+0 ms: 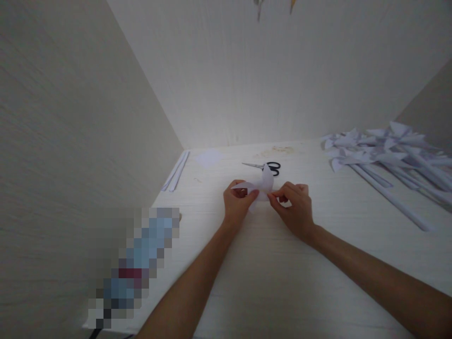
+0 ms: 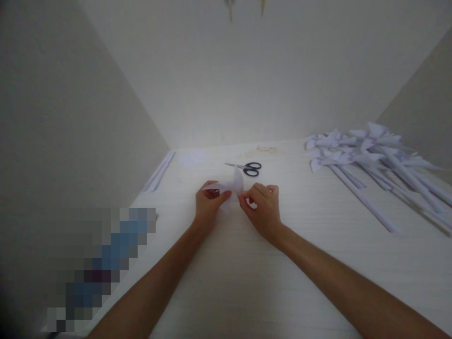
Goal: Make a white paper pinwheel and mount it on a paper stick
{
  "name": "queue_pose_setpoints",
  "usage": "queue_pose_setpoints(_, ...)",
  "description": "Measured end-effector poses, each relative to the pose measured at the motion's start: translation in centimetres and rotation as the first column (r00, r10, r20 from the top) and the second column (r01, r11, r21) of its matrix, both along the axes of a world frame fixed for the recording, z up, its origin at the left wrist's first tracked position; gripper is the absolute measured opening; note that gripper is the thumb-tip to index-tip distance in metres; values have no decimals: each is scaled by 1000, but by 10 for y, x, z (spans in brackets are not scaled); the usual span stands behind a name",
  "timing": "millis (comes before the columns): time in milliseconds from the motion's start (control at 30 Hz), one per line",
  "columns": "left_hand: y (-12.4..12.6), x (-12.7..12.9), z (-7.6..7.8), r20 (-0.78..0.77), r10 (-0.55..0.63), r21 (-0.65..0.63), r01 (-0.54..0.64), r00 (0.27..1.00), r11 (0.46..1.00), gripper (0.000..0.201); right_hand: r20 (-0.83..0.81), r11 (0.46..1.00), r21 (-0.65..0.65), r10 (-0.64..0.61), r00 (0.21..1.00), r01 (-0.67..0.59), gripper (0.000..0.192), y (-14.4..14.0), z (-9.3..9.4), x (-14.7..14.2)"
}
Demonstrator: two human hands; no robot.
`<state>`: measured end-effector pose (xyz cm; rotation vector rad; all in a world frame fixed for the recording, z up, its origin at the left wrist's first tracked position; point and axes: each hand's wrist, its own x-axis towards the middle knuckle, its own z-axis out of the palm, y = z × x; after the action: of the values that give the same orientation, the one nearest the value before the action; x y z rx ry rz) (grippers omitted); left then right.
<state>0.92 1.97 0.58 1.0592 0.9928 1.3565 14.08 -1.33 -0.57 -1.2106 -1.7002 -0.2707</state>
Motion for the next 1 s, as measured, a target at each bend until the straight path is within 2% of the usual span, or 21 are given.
queue_pose_setpoints(200, 0, 3, -4, -80, 64, 98, -57, 995, 994, 25, 63, 1000, 15, -15, 998, 14, 20, 0, -3, -2)
queue_pose_setpoints(400, -5, 4, -1, -143, 105, 132, -86, 984, 988, 21, 56, 1000, -14, -2, 998, 3, 22, 1, -4, -2)
queue_pose_setpoints(600, -3, 5, -1, -113, 107, 97, -96, 988, 991, 22, 9, 999, -51, 17, 1000, -17, 19, 1, -2, -4)
queue_pose_setpoints(1000, 2, 1, -1, 18, 38, -21, -37, 999, 999, 22, -135, 986, -161, 27, 990, -49, 16, 3, 2, -2)
